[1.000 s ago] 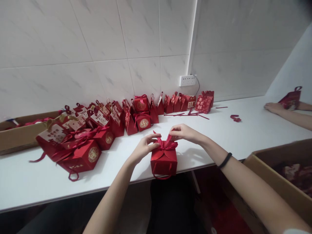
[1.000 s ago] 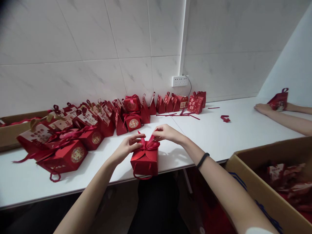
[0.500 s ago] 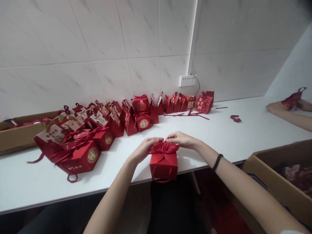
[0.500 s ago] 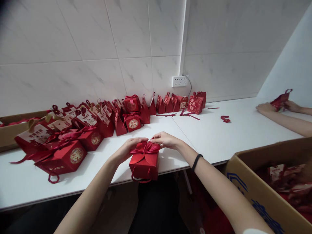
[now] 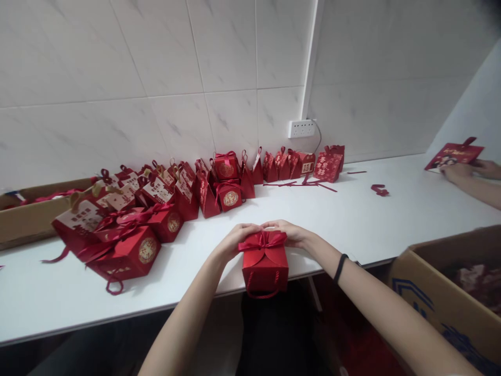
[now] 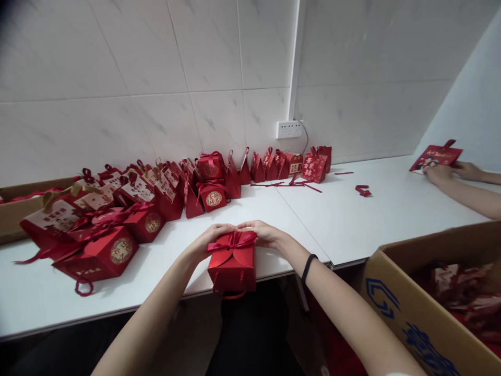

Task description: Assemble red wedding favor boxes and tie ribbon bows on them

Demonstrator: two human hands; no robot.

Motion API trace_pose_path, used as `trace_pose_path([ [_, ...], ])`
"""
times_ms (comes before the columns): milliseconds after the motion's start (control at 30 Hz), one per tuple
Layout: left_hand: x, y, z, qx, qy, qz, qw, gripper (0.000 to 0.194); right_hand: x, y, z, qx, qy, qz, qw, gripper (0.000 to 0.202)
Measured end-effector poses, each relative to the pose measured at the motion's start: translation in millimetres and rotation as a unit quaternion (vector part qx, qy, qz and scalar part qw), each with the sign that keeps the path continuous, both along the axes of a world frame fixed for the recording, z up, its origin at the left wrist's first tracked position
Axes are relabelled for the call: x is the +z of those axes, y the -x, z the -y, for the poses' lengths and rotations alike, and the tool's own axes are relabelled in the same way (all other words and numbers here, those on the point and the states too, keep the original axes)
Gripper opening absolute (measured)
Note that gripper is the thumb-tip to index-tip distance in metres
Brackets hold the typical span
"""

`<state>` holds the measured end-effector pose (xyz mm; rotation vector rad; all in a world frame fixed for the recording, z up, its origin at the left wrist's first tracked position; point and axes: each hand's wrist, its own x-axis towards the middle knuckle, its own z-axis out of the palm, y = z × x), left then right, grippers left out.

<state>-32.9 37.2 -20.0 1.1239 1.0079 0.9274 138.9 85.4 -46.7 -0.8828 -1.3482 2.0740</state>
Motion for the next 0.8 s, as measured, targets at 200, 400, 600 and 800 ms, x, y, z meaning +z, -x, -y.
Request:
trace_pose_path([
  [200, -6.4, -1.6, 5.1, 0.021, -0.007, 0.012, 1.0, 0.029, -1.6, -0.4, 4.8, -0.001, 0.023, -0.009, 1.0, 0.021],
  [400, -6.2, -0.7, 10.1, -0.005, 0.023, 0.03, 0.999, 0.041, -2.3, -5.9, 8.6, -0.013, 0.021, 0.001, 1.0, 0.023],
  [600, -8.6, 18.0, 15.8, -0.001, 0.018, 0.032, 0.999, 0.046, 9.1, -31.0, 21.6, -0.106, -0.031, 0.045, 0.993, 0.018],
  [800, -17.1, 32.9, 43.8, 0.252, -0.12, -0.04, 0.959, 0.029, 16.3, -53.9, 52.7, -0.207, -0.129, 0.083, 0.966, 0.048],
])
